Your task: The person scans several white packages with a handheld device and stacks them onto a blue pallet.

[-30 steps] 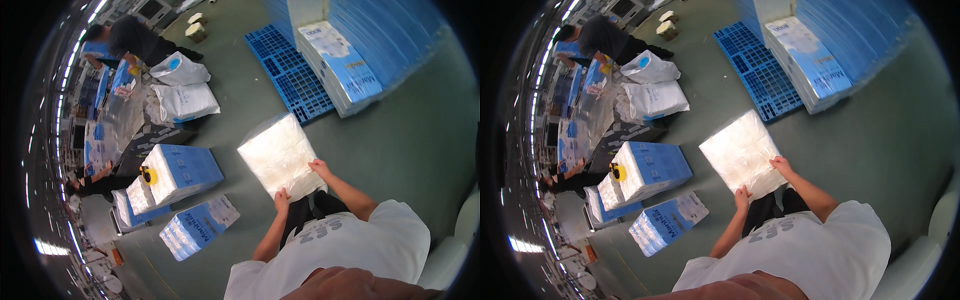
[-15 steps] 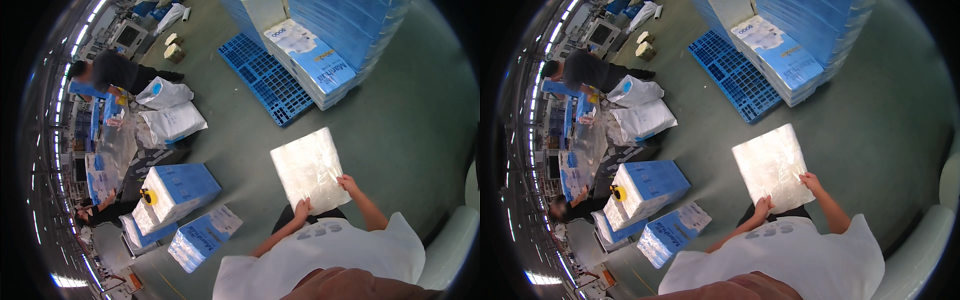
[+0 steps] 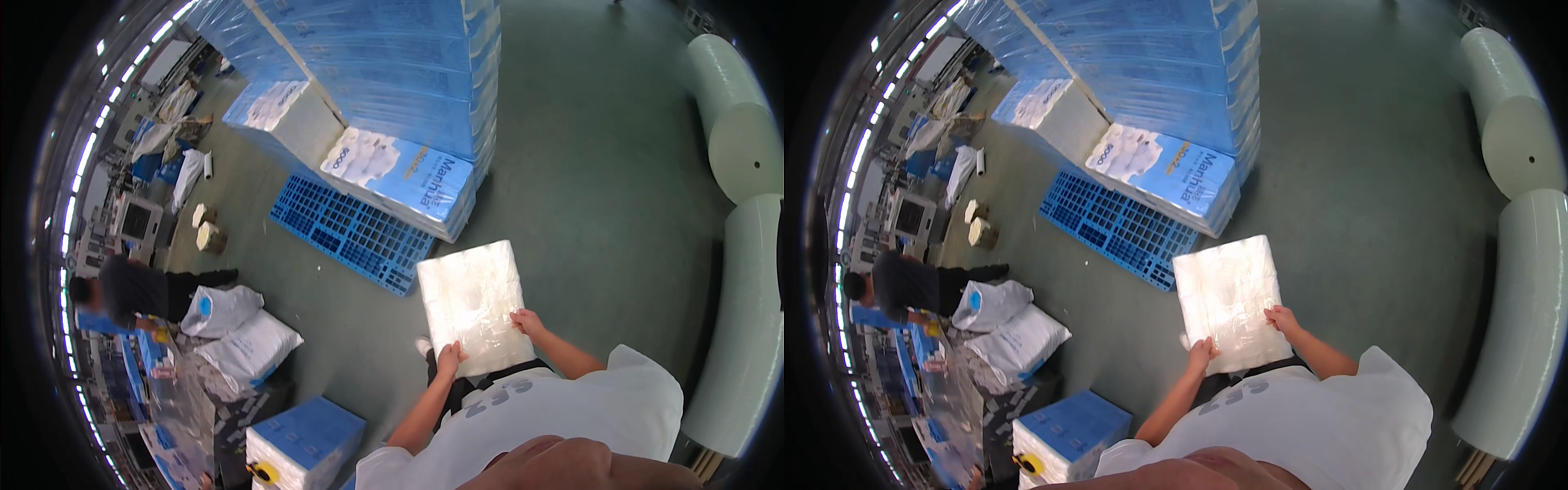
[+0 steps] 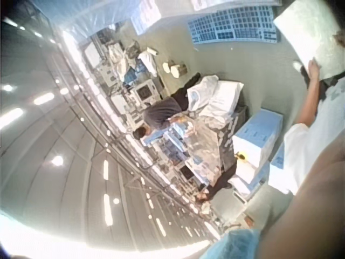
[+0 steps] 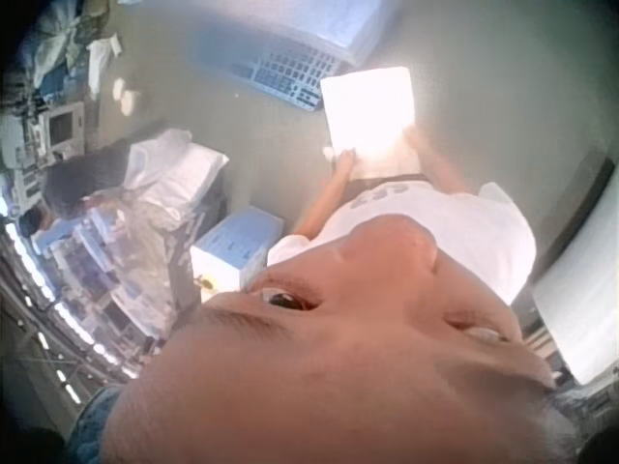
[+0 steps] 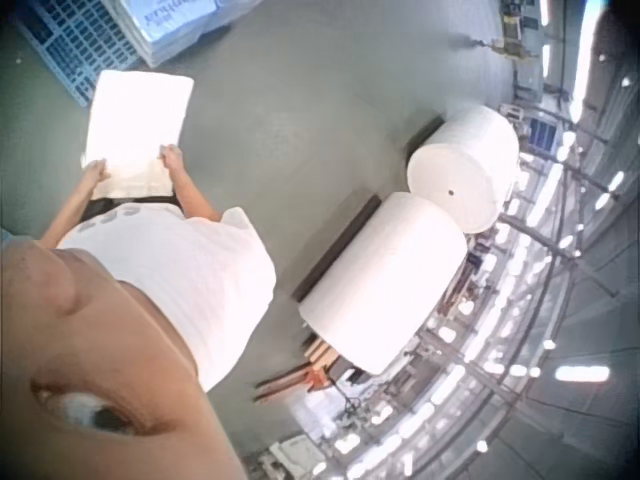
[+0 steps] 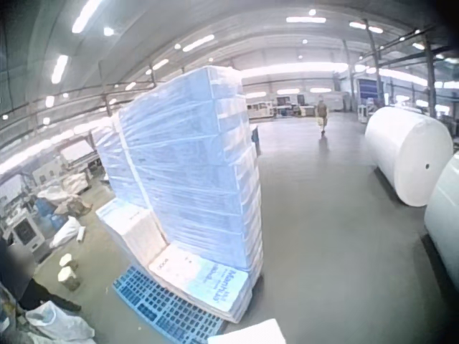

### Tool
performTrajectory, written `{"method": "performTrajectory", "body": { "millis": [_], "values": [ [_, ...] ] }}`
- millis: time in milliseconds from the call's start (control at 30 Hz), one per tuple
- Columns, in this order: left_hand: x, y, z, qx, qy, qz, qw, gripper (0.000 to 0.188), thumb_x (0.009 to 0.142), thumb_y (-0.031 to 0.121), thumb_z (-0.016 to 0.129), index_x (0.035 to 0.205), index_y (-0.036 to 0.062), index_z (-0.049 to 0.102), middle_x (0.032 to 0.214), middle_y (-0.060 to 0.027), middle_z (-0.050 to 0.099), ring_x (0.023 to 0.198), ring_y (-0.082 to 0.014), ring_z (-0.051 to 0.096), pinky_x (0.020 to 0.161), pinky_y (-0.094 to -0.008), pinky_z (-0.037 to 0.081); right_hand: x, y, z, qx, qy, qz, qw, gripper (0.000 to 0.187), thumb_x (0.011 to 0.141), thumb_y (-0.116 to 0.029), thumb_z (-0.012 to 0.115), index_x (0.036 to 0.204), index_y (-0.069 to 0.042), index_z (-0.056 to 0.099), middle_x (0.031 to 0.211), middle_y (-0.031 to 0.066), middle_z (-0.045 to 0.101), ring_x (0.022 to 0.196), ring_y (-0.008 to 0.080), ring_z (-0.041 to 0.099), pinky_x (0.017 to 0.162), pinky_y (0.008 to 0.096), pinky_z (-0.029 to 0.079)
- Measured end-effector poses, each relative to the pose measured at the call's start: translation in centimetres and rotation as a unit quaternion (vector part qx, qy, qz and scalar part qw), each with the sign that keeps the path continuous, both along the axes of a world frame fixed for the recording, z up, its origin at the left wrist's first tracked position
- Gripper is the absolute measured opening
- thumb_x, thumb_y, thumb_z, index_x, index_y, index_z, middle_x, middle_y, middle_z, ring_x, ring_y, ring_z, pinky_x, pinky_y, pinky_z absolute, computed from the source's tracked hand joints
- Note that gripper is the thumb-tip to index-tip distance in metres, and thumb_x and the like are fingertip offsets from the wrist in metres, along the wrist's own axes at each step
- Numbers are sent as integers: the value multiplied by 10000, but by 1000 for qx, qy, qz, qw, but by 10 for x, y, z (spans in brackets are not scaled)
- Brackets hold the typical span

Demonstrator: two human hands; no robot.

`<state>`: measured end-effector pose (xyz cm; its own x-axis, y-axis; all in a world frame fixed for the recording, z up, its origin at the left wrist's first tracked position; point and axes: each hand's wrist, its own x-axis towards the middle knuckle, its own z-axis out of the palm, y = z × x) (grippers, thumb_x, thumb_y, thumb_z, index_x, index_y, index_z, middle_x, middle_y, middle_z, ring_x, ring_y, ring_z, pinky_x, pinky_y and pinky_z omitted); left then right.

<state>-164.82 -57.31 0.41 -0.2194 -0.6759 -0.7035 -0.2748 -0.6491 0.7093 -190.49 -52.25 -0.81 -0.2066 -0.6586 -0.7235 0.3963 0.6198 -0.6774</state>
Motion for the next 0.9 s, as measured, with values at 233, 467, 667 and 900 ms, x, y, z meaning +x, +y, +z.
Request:
{"method": "performTrajectory", "body": {
  "millis": [233,467,667,900],
  "values": [
    [48,-25,-1,124,121,24,985,293,880,309,452,710,71,465,607,-10,470,573,-103,475,579,-235,412,43,-47,13,23,119,8,993,255,774,-215,611,581,-136,463,518,-31,456,433,49,353,400,210,271],
    [135,-98,2,244,135,31,960,300,893,330,427,773,60,482,679,-40,528,635,-105,483,587,-228,381,132,-132,45,26,83,-25,996,264,787,-146,584,585,-132,415,524,-34,436,449,52,346,422,210,257],
    [192,-169,8,271,131,155,941,284,898,327,425,801,67,484,715,-57,554,708,-149,563,695,-241,458,195,-239,44,-21,156,71,985,284,776,-155,599,566,-103,414,526,-29,428,485,67,388,464,227,319],
    [238,-337,-45,244,213,325,888,230,906,258,422,786,73,487,682,-38,520,605,-139,528,628,-274,501,240,-454,-13,-78,272,221,933,316,737,-268,634,541,-58,504,510,38,505,489,115,462,469,279,374]
  ]
}}
